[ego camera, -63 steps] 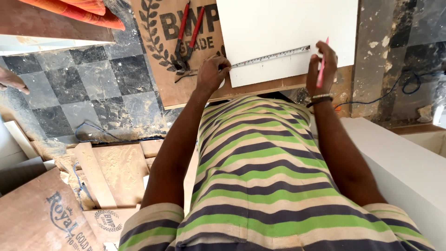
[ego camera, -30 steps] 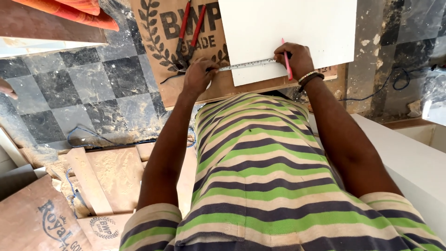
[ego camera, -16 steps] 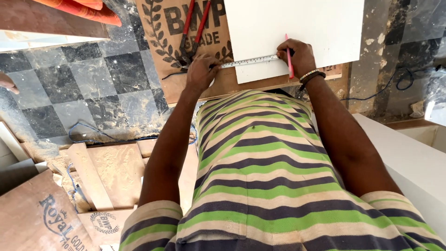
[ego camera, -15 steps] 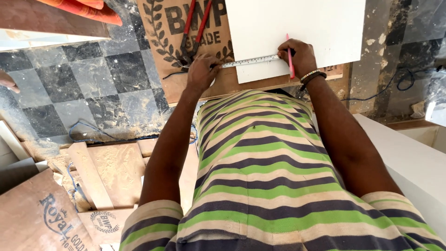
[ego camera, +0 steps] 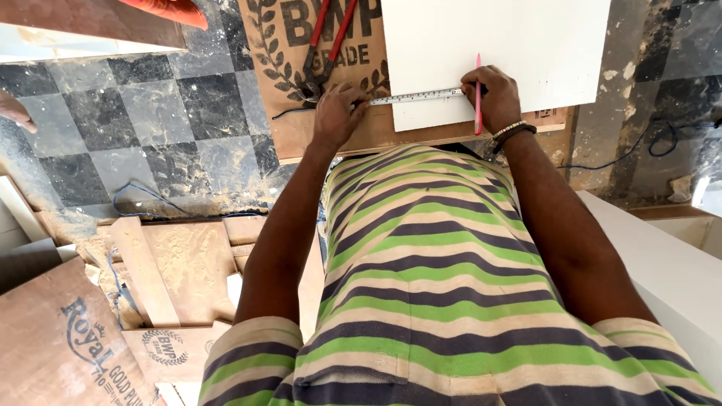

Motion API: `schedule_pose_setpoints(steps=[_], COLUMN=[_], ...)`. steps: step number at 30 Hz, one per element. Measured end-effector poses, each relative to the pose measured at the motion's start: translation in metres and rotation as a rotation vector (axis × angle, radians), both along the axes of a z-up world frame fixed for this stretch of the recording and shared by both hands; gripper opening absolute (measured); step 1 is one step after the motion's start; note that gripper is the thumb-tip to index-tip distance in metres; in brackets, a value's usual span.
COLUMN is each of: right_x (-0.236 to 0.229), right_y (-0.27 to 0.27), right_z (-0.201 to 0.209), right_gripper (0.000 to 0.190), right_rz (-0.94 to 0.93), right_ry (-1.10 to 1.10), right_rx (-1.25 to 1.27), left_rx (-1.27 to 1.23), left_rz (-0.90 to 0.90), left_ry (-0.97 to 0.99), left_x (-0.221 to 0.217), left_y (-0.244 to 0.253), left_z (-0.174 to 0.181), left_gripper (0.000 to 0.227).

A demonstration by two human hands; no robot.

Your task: The recorder uses a measuring tape and pencil to mark measurements on a white board and subsequently uses a hammer on the board as part of furniture fabrication.

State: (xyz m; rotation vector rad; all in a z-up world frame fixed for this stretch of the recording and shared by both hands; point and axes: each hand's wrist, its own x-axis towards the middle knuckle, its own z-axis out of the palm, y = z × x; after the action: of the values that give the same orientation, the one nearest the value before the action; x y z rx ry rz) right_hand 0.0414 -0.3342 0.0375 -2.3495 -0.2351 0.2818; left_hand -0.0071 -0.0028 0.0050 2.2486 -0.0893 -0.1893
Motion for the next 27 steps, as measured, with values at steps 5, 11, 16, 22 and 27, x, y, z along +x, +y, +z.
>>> schedule_pose_setpoints(steps=[5, 11, 16, 22, 27], right_x=[0.001, 0.001, 0.0, 0.0, -0.002], right_y=[0.001, 0.001, 0.0, -0.001, 0.001], right_z=[-0.001, -0.002, -0.006, -0.006, -0.003], right_gripper=[0.008, 0.008, 0.008, 0.008, 0.007], right_rz=[0.004, 0.01, 0.01, 0.005, 0.001], right_ry=[0.009, 0.007, -0.007, 0.012, 0.007], right_rx=[-0.016, -0.034, -0.04, -0.06, -0.062], left_rx=[0.034, 0.065, 0.103, 0.078, 0.074], left_rz=[-0.009, -0.013, -0.016, -0.007, 0.001], left_ry=[0.026, 0.03, 0.071, 0.063, 0.067], left_x=[-0.002, -0.003, -0.005, -0.005, -0.006], left_y=[0.0, 0.0, -0.002, -0.002, -0.003], left_z=[-0.004, -0.006, -0.012, -0.01, -0.008], left_gripper=[0.012, 0.014, 0.016, 0.015, 0.015])
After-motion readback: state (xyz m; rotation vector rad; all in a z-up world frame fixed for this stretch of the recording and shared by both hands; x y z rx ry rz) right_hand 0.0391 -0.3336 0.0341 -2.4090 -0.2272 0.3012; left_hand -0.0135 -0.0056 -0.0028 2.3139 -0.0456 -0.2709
